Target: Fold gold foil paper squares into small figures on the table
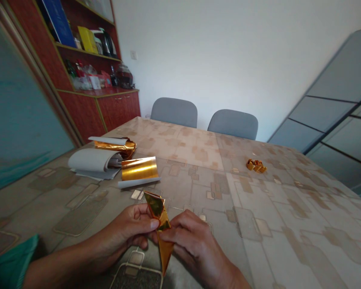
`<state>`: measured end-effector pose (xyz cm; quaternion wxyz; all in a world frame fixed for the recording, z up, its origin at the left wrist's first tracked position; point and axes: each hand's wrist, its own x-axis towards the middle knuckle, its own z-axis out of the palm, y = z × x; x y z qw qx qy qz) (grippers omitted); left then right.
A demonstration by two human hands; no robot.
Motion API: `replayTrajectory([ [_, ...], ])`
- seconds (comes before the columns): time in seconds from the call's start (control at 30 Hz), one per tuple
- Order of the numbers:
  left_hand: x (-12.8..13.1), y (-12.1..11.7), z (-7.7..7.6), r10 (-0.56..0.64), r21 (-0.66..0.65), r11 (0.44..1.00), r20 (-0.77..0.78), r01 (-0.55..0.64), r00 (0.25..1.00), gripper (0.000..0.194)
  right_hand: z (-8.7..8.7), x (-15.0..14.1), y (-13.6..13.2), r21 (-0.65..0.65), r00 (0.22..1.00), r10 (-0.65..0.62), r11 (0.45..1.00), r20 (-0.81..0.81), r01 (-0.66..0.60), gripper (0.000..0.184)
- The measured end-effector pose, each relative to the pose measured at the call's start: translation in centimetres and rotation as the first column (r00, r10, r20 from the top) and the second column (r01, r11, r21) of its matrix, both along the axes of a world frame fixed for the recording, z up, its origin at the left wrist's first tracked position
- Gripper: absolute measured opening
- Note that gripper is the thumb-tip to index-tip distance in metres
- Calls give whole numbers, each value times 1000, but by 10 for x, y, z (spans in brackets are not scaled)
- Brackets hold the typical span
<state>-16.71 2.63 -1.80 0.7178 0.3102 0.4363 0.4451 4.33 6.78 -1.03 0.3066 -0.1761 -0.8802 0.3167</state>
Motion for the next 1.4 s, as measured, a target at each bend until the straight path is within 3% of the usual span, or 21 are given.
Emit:
replayTrajectory([
  [0.23,-3,1,-2,31,-5,999,-44,-32,999,40,-7,6,5,105,997,19,994,-79,-11,28],
  [0.5,0,1,2,38,-22,999,-94,-41,995,47,3,4,5,209,998,28,978,-52,-17,22],
  [0.83,0,-1,1,47,-19,999,-63,-48,997,44,3,7,9,74,999,27,997,-32,-25,19],
  [0.97,2,-2,1,-4,-1,1000,-55,4,999,46,2,1,4,-143,996,-29,990,-79,17,24],
  [1.17,5,-4,-4,2,34,999,-70,0,998,46,-10,-11,-3,-401,967,-220,903,-125,153,29],
  [1.4,6,-6,-7,-19,68,997,-95,25,995,45,-15,-12,-2,-355,953,-301,894,-25,273,26],
])
